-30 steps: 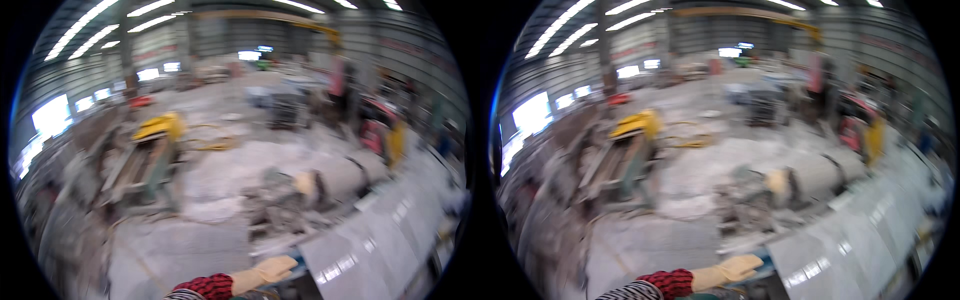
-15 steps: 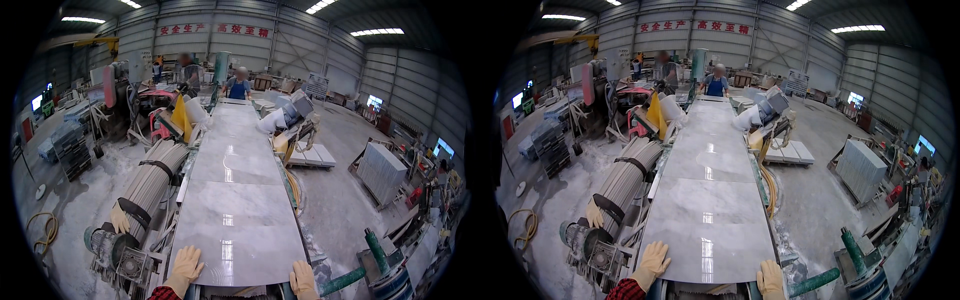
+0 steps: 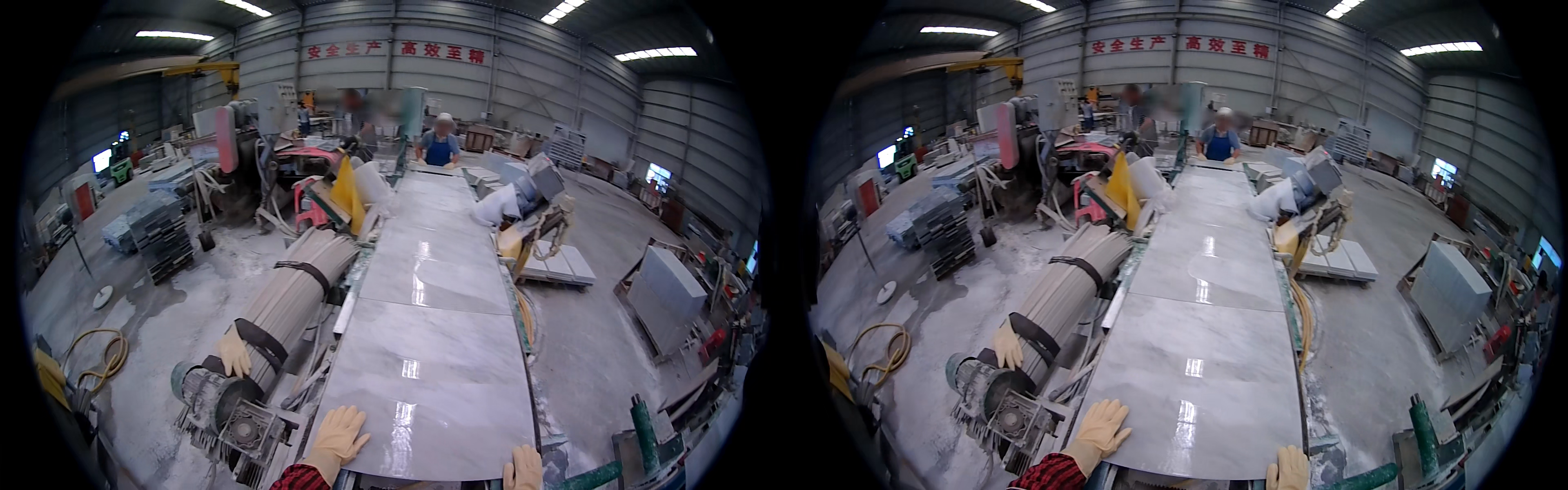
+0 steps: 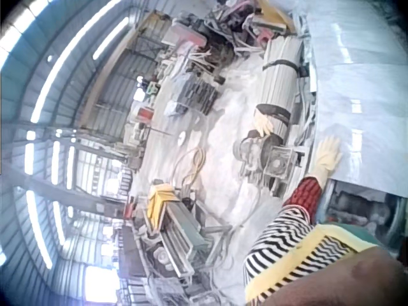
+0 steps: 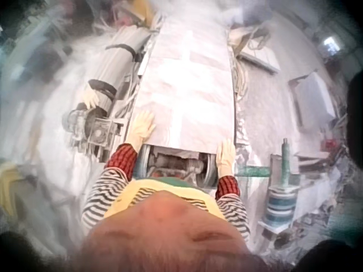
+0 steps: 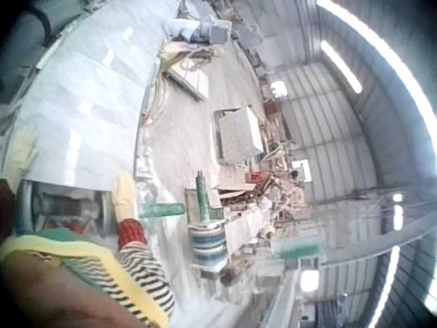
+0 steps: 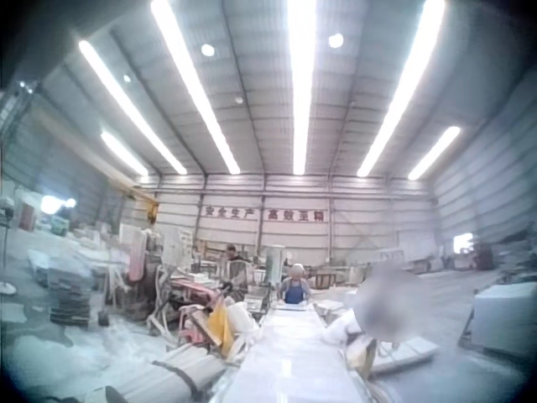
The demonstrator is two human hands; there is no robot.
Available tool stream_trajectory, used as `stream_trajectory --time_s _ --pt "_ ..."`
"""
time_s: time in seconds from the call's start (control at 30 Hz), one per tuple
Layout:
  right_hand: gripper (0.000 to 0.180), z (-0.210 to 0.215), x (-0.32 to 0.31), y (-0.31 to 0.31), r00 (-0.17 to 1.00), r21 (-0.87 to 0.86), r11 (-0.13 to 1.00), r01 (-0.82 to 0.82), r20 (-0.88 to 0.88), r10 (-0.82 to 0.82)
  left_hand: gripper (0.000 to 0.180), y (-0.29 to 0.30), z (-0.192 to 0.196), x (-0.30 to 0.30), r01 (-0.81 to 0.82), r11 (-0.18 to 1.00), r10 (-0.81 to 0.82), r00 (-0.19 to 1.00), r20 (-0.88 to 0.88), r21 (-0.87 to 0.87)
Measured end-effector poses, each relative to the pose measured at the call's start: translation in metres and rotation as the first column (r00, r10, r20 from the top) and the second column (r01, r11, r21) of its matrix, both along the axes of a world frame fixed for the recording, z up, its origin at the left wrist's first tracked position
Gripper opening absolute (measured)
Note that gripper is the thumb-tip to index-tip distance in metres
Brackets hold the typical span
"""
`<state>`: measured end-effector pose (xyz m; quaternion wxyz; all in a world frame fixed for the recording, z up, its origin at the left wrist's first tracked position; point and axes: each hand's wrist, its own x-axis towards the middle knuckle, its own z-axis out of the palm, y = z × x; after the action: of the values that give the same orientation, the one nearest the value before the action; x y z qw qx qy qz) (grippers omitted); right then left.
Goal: The person repeatedly picks up large rectangular tiles from a conveyor belt and places them onto a stack. The task involves continuous pick-and-place motions in a factory setting.
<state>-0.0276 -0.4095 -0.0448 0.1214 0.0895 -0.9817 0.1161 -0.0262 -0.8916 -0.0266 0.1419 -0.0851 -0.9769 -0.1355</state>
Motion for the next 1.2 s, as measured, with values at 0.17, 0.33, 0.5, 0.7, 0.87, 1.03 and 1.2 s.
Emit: stream_trajectory --time_s 0.17,0.33,0.5,0.7,0.87,1.03,1.2 --pt "0.042 -0.007 -0.004 0.001 0.982 -0.044 0.996 -0.078 -0.174 0.069 0.060 0.001 -0.006 0.004 -0.022 0.999 0.022 1.000 0.015 -0.027" --pt "0.034 0.001 -0.014 -0.003 1.000 -0.106 0.994 0.011 0.009 -0.010 0.060 0.002 -0.008 0.011 -0.044 0.998 0.046 0.997 0.059 -0.034" --pt "0.044 -0.022 -0.023 0.010 0.969 -0.027 0.991 -0.127 -0.217 0.118 0.058 0.007 -0.005 0.010 -0.060 0.998 0.061 0.994 0.095 -0.007" --pt "0.050 -0.015 -0.026 0.009 0.995 0.015 0.996 -0.088 -0.042 0.089 0.057 0.006 -0.009 0.013 -0.068 0.998 0.067 0.995 0.071 0.004" --pt "0.050 -0.032 -0.024 0.015 0.983 -0.008 0.996 -0.094 -0.157 0.092 0.057 0.008 -0.003 0.010 -0.051 0.998 0.048 0.995 0.084 0.025" --pt "0.042 0.010 -0.019 -0.004 0.977 -0.087 0.979 -0.185 -0.123 0.173 0.057 0.005 -0.005 0.016 -0.064 0.998 0.061 0.993 0.097 0.025" --pt "0.040 -0.003 -0.019 0.001 0.939 -0.053 0.971 -0.232 -0.273 0.209 0.056 0.006 -0.005 0.016 -0.057 0.998 0.054 0.994 0.094 0.024"
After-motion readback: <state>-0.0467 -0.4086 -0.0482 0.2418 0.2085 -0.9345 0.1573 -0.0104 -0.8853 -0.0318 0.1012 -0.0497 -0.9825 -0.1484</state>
